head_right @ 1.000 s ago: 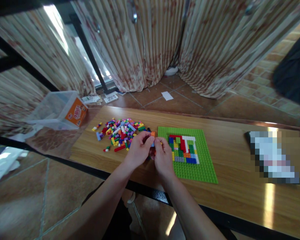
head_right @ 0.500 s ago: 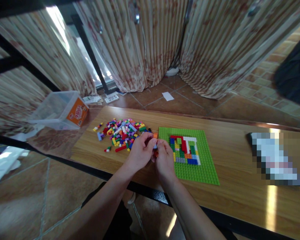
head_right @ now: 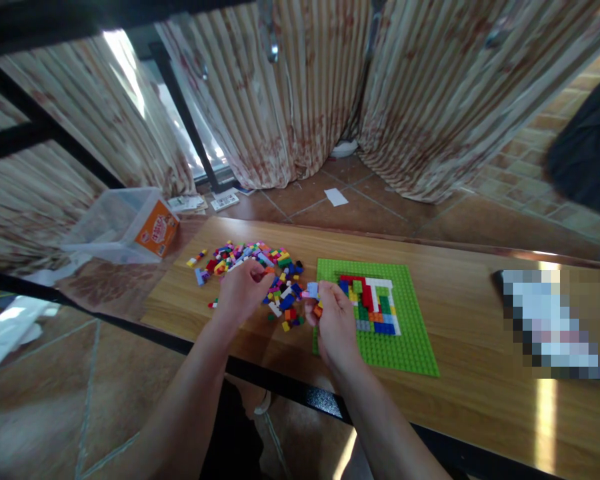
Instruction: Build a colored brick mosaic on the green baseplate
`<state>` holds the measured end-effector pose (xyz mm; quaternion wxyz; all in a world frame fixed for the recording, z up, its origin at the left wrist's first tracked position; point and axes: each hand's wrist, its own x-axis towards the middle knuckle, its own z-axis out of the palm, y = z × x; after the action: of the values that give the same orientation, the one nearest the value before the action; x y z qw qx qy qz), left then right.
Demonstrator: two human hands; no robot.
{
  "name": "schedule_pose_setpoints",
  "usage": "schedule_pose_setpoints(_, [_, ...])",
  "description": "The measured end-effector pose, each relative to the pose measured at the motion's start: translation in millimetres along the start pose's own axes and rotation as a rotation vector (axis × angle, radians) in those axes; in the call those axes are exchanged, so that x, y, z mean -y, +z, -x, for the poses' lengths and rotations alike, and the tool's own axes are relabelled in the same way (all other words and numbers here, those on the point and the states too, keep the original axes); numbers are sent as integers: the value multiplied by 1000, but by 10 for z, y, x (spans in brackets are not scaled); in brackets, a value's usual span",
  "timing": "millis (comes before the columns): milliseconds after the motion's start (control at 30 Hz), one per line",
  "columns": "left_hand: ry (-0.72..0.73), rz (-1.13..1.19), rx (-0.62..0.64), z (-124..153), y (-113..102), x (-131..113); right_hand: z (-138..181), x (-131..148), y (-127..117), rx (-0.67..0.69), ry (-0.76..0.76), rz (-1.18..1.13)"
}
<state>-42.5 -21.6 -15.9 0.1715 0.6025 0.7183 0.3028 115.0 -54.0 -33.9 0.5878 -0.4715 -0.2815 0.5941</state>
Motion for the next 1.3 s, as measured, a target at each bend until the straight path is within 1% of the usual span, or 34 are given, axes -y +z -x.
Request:
schedule_pose_setpoints(67, [-26,-133,22,-25,-35,88,-6,0,1,-2,12,-21])
schedule_pose_setpoints(133, [-41,-168,23,-30,-49,111,-12,-10,1,-6,24,-38])
schedule_pose_setpoints(167, [-32,-146,15,-26,-49,96,-15,-15,2,-4,28,-42])
schedule_pose_setpoints(233, [36,-15,26,0,-39,23,-16,-23,4,12,33,-40])
schedule_pose_setpoints(267, [89,84,61,23,-29,-28,-15,-23,5,23,37,-40])
schedule_pose_setpoints(300, [148,198,125,52,-16,-82,-13,-21,7,33,44,-41])
schedule_pose_setpoints(367, [245,389,293,122,19,-186,-9,-11,12,45,54,-47])
schedule_pose_setpoints(400, [282,445,363,157,40,-229,-7,-4,15,47,54,-48])
schedule_pose_setpoints(433, [310,477,408,188,63,-261,-7,3,17,46,54,-47])
schedule_pose_setpoints(500, [329,512,450,231,113,-297,-9,15,17,41,61,-40])
schedule_pose_setpoints(567, [304,567,468,245,158,-302,-16,24,11,36,80,-49])
schedule_pose_setpoints(667, [232,734,505,232,200,-290,-36,42,-16,22,114,-110])
schedule_pose_setpoints(767, [134,902,518,210,193,-297,-51,81,-53,10,142,-187])
schedule_pose_setpoints(867, [14,989,554,201,153,-322,-42,131,-67,29,153,-224])
schedule_pose_setpoints(933, [-41,1010,576,199,131,-334,-25,149,-55,59,128,-186])
schedule_pose_setpoints(1000, [-67,1006,584,198,125,-334,-14,143,-37,79,72,-93])
schedule_pose_setpoints(1100, [-91,965,574,200,147,-319,-23,91,-28,50,-21,40])
schedule_pose_setpoints(1200, [-123,937,542,208,185,-311,-50,33,-46,20,-63,84])
schedule_pose_setpoints(1300, [-150,960,534,220,206,-325,-64,18,-65,18,-70,91])
